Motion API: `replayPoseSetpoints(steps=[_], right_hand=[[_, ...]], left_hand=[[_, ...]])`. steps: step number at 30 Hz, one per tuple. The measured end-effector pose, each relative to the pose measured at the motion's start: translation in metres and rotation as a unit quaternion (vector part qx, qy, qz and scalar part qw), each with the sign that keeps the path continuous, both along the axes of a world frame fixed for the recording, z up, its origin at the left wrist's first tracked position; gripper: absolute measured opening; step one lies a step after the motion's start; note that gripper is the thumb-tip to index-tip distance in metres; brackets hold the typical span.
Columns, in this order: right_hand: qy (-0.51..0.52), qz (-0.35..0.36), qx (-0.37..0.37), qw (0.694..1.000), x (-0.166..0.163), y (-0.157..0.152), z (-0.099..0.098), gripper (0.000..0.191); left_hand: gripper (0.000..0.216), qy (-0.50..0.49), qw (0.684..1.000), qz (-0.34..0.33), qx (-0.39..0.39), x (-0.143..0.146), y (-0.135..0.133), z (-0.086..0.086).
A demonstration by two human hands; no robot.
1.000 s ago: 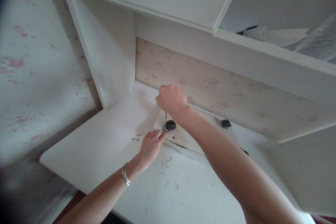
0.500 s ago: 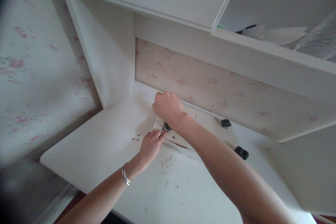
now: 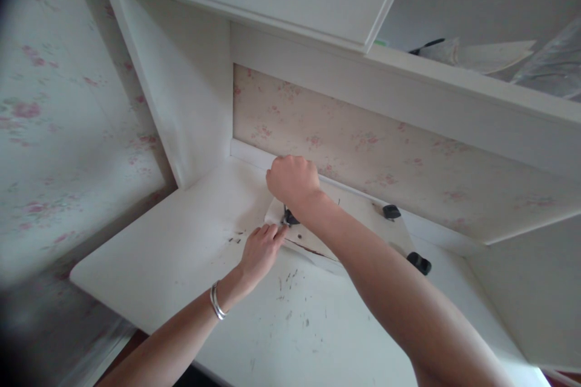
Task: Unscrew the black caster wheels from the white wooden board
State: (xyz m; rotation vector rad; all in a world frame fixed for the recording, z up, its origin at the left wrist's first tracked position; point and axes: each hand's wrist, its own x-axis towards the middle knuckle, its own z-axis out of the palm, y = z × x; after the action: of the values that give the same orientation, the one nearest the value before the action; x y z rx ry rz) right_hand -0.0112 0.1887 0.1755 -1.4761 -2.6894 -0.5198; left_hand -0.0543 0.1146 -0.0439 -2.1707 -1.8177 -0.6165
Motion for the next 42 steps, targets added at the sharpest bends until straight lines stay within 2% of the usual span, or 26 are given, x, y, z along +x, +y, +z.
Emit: replayPoseSetpoints(steps=[3,8,13,15,19,20,22,24,27,32,35,37,39,42], right_hand=[[-0.018,-0.028,-0.01,0.999,0.0,0.005,0.007,0.054],[-0.074,-0.011,-0.045,0.996,0.005,0.014,0.018,0.042],[-0.104,0.004,-0.087,0.991,0.015,0.021,0.027,0.042],[-0.112,0.037,-0.114,0.986,0.019,0.025,0.031,0.038],[-0.118,0.158,-0.183,0.963,0.024,0.031,0.036,0.03],[-0.12,0.15,-0.185,0.964,0.025,0.031,0.036,0.031],[-0.123,0.077,-0.158,0.977,0.024,0.028,0.035,0.036],[-0.124,0.001,-0.114,0.986,0.023,0.026,0.033,0.052],[-0.126,-0.026,-0.076,0.989,0.024,0.025,0.03,0.06],[-0.132,0.045,-0.095,0.986,0.033,0.035,0.03,0.046],[-0.107,0.17,-0.166,0.965,0.038,0.04,0.032,0.026],[-0.085,0.234,-0.211,0.945,0.038,0.038,0.031,0.023],[-0.068,0.209,-0.205,0.954,0.036,0.034,0.03,0.03],[-0.068,0.072,-0.122,0.988,0.032,0.028,0.027,0.061]], left_hand=[[0.036,-0.003,1.0,0.0,-0.004,0.0,0.0,0.001],[0.037,-0.005,1.0,-0.001,-0.007,-0.002,-0.001,0.0],[0.037,-0.003,1.0,-0.005,-0.003,-0.002,-0.001,-0.001],[0.038,-0.001,1.0,-0.005,-0.002,-0.002,-0.001,-0.001],[0.036,-0.004,1.0,-0.004,-0.001,-0.001,-0.001,0.0],[0.035,-0.005,1.0,-0.004,0.0,-0.001,-0.001,0.0],[0.035,-0.006,1.0,-0.006,0.001,-0.001,-0.001,0.001],[0.035,-0.008,1.0,-0.007,0.002,-0.001,-0.001,0.001],[0.035,-0.019,1.0,-0.008,0.003,-0.001,-0.001,0.001],[0.038,-0.029,1.0,-0.011,0.004,0.0,-0.002,0.001],[0.04,-0.027,1.0,-0.013,0.0,0.0,-0.002,0.001],[0.039,-0.024,1.0,-0.013,0.0,0.0,-0.001,0.001],[0.037,-0.023,1.0,-0.011,0.001,0.0,-0.001,0.001],[0.035,-0.022,1.0,-0.011,0.003,0.0,-0.001,0.001]])
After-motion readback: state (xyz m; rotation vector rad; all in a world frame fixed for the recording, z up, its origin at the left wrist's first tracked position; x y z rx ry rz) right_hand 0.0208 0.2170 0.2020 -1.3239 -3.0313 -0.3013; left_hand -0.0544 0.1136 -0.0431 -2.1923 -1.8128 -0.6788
